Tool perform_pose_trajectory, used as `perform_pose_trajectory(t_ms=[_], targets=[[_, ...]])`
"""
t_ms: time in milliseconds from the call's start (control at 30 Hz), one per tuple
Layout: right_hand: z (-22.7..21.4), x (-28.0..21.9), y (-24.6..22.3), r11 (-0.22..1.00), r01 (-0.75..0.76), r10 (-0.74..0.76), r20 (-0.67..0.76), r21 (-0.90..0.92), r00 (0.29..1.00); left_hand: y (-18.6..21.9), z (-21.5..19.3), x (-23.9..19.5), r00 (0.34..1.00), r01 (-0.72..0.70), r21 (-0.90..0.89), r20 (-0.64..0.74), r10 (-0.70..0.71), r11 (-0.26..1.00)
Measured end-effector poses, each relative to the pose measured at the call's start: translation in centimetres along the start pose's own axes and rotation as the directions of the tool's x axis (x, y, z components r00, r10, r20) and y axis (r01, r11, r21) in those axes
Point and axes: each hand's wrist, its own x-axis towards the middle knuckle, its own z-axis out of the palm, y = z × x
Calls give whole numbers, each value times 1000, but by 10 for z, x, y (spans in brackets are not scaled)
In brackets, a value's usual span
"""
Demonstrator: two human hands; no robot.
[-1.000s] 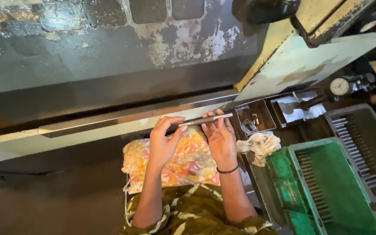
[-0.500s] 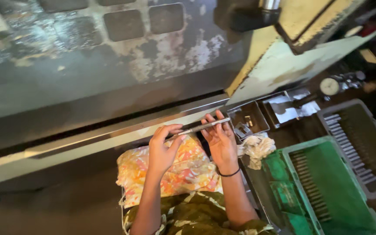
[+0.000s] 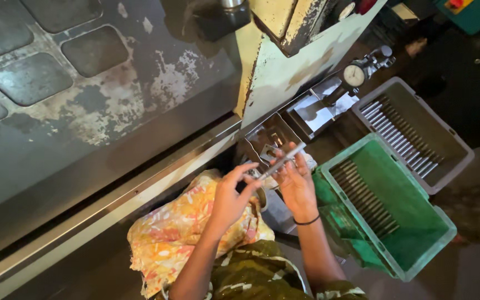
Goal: The person repeatedly picks up cylindrical metal rods, opens a machine door, inserts each rod into a slot, closes the door, and places the rod into a green tray. The process is repeated for several rods.
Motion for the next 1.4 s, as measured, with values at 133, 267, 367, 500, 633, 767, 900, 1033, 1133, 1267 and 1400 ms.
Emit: perform_pose_trajectory(t_ms=[133,267,367,500,633,767,900,1033,1133,1267,1400], targets=[[-6,-5,-6,1000,-9,9,-39,-9,999,0,7,-3,988,-137,41,-61,139,990],[-1,-1,3,1000,-13,12,-18,-23,1000,-8,-10,-9,987,72,-6,-146,-72,997],[10,3,17,995,-96,96,-15,-32,995,-17,-32,-15,964,-11,45,-265,23,999],[26,2,48,979,-203,205,70,-36,976,-32,-60,-32,925,-127,85,-349,149,988],[46,-3,76,950,-311,314,127,-38,941,-42,-81,-46,915,-63,91,-393,94,994],[58,-10,90,929,-363,369,152,-70,917,-47,-93,-57,894,-54,122,-437,102,991],[65,-11,89,932,-358,362,171,-58,916,-37,-94,-59,907,-55,97,-412,90,994],[61,-19,77,936,-349,351,135,-44,926,-25,-79,-56,930,-34,108,-361,71,994],[49,-27,57,959,-278,283,131,-57,950,-15,-61,-54,956,-25,88,-290,49,996],[23,-45,8,973,-117,129,46,-200,991,5,-26,-49,989,-13,73,-147,23,997],[-7,-72,-47,945,73,-95,-52,-318,994,25,18,-39,993,38,55,109,-43,998]])
